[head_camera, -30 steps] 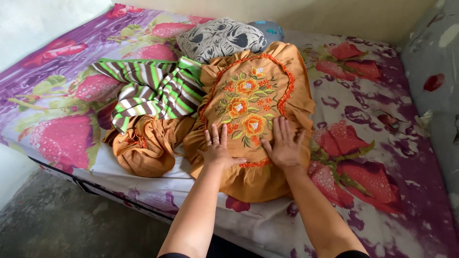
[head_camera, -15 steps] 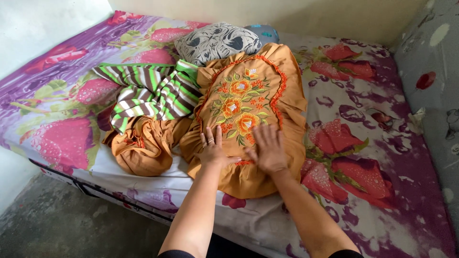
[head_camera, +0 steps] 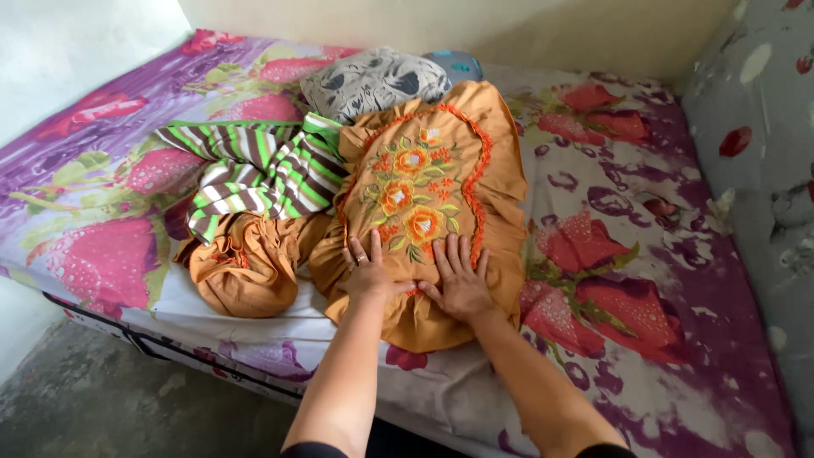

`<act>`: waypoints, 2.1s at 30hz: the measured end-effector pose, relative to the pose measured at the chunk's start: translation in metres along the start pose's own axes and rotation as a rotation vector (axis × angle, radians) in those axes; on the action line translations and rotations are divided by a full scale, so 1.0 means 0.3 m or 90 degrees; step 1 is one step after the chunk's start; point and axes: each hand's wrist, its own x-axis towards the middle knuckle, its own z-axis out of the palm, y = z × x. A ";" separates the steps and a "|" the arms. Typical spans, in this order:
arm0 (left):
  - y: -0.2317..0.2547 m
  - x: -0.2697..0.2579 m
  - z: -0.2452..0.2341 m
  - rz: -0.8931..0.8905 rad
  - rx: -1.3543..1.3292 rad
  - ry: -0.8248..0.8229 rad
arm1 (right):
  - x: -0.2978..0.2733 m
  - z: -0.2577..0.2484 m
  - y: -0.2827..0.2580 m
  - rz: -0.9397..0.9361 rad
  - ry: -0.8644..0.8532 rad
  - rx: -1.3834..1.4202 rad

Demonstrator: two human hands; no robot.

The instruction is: Smoothing out and folding decorative pillow covers and striped fabric on a bed.

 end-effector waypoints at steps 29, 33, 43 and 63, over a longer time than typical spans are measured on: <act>-0.071 -0.012 0.038 0.092 -0.068 0.063 | 0.013 0.153 0.315 0.368 0.067 0.164; -0.089 0.004 0.035 0.119 -0.197 0.073 | 0.001 0.067 0.258 0.321 0.015 0.207; 0.139 -0.081 -0.046 0.098 -0.242 0.113 | -0.249 -0.157 -0.037 0.217 -0.085 0.551; 0.282 -0.137 0.093 0.194 -0.021 0.233 | 0.159 -0.214 0.037 -0.074 -0.026 0.064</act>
